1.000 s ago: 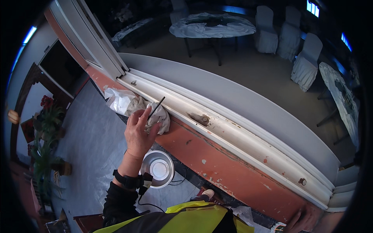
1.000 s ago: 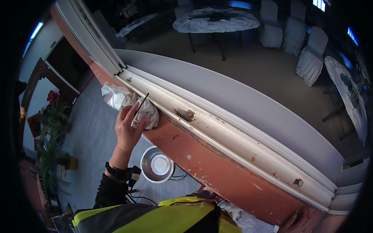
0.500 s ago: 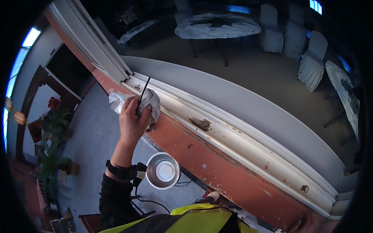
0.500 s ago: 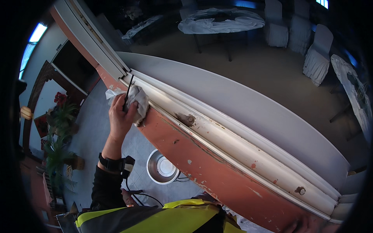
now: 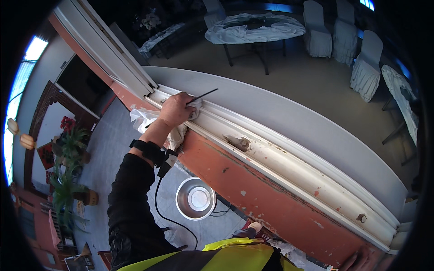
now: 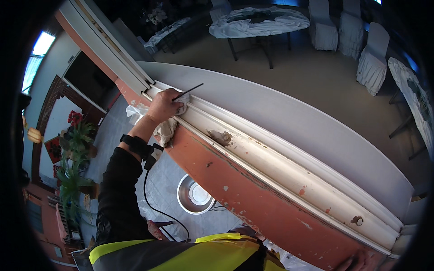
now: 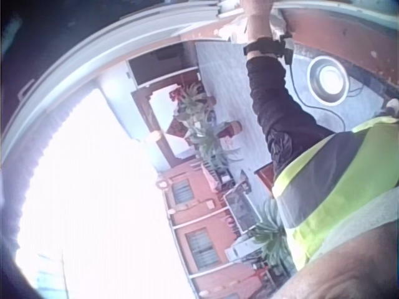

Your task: The person scrapes old sealant from a window frame using a thin metal tool, then wipes the area with a white cloth. They repeatedly dip the cloth into a metal bowl of water and continue scraping and wiping along the frame.

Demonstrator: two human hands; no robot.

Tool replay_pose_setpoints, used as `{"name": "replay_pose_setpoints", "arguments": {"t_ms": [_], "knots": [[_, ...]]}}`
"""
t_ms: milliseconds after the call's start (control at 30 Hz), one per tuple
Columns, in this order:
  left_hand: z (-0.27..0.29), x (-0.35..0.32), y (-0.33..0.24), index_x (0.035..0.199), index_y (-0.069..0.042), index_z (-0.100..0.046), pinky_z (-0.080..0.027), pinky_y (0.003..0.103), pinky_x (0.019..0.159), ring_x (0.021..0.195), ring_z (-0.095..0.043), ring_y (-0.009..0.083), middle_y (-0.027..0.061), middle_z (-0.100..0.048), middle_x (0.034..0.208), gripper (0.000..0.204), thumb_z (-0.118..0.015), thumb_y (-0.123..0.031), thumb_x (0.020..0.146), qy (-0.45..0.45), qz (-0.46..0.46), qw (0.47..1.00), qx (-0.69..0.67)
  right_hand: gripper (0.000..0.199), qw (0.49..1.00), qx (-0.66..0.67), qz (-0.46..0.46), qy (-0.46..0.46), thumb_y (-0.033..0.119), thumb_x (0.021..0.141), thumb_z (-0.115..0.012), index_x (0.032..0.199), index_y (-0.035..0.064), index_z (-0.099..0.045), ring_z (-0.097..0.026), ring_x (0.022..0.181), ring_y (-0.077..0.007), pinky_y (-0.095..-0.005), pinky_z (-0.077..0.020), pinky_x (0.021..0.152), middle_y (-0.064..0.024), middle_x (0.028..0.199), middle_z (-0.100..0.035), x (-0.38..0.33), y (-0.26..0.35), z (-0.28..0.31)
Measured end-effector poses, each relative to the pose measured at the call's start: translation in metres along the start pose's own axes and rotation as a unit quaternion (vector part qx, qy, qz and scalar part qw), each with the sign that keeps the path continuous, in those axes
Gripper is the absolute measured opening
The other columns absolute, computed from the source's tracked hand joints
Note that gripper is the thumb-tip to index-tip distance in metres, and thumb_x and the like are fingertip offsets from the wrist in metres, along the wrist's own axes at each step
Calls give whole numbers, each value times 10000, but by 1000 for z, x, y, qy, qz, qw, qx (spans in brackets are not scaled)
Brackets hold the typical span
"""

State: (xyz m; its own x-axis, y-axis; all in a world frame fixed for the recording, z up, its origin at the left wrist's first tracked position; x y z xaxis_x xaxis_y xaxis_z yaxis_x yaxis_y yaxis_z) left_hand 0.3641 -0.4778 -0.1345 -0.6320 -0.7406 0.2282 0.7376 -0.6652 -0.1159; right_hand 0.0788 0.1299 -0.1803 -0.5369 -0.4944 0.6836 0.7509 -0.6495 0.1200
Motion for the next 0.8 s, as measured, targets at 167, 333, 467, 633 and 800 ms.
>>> {"name": "replay_pose_setpoints", "arguments": {"t_ms": [167,333,467,633,800], "knots": [[-8,-54,-161,1061,-23,-660,-523,376,803,921,-630,315,125,-658,977,349,-719,-76,721,-40,-257,962,-86,350,1000,2,3,0,330,952,-516,964,15,-670,-608,905,-348,-468,-470,844,-151,984,-665,-2,0,2],[-4,-42,-93,1095,-93,-664,-522,389,816,970,-623,305,96,-655,1035,318,-656,-136,780,-58,-88,994,10,385,1000,-5,1,-1,365,947,-514,979,16,-673,-600,906,-350,-467,-466,847,-158,966,-660,-6,-9,1],[8,-16,-4,1055,-82,-668,-508,424,809,972,-611,337,104,-652,1038,271,-625,-166,801,-45,20,995,89,358,999,-36,-10,29,312,917,-597,1072,-7,-652,-592,977,-326,-444,-473,861,-158,1021,-654,-12,-15,-5],[-1,-29,-90,1000,-90,-659,-520,404,774,919,-614,309,80,-639,923,278,-640,-85,723,-34,-170,983,56,307,996,34,-59,63,201,929,-481,1118,-28,-560,-495,1069,-326,-434,-357,959,-177,1152,-525,-19,-24,-12],[-12,-72,-235,1069,-16,-614,-545,375,727,865,-627,279,86,-621,930,452,-661,-59,622,-59,-383,922,13,299,998,27,-39,35,201,911,-502,1101,-20,-570,-490,1066,-340,-435,-360,955,-189,1134,-529,-19,-23,-8]]}}
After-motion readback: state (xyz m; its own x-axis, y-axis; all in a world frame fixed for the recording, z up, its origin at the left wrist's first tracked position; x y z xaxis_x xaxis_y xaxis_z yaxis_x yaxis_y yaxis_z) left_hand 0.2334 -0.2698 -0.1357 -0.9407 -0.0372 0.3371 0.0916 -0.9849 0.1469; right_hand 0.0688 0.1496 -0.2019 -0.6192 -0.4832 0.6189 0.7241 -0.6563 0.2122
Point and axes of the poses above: each hand's wrist, its own x-axis towards the middle knuckle, its own z-axis out of the back of the hand, y = z × x, the point moved 9 cm from there along x, towards the middle knuckle
